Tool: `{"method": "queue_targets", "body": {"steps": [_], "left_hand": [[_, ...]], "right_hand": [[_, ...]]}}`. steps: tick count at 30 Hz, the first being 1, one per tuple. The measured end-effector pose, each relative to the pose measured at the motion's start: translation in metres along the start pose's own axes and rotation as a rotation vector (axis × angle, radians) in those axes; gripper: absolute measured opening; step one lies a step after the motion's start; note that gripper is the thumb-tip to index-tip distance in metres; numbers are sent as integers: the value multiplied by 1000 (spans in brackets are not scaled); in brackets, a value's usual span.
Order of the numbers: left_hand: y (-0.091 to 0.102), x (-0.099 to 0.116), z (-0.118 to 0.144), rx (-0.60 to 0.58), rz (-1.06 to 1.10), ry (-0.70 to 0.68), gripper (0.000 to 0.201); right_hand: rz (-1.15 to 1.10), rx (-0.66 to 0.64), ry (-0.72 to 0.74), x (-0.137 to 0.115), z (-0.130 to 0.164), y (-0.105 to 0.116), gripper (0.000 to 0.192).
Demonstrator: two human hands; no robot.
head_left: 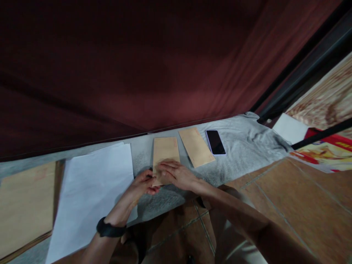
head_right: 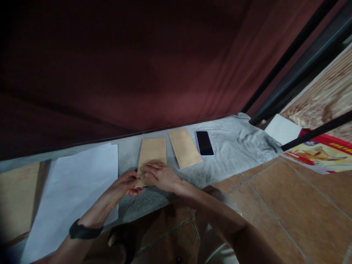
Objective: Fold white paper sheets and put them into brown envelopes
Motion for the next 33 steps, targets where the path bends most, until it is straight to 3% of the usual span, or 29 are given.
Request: {"method": "queue_targets", "body": {"steps": [6, 12, 15, 22, 33], "left_hand": [[-14, 15, -8, 23, 97, -107, 55], [-59, 25, -28, 5, 168, -197, 48], [-85, 28, -39, -19, 175, -215, 44], [-126, 27, -64, -67, 194, -192, 40], [-147, 30, -82, -30, 9, -192, 17]], "right_hand": [[-63, 377, -303, 51, -1, 49, 41], [-125, 751, -447, 86, 17, 98, 37], [-135, 878, -506, 101, 29, 113, 35], [-143, 941, -574, 129, 40, 125, 36], [-146, 901, -549, 126, 37, 127, 34]]}}
Point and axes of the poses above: each hand's wrist, its own z-axis away from the middle knuckle, its own y-axis out of the back of the hand, x = y × z, the point moved 4 cm from there along -z, towards the middle knuckle, and after that the axes turned 3 degrees about y, right-handed, at the moved point
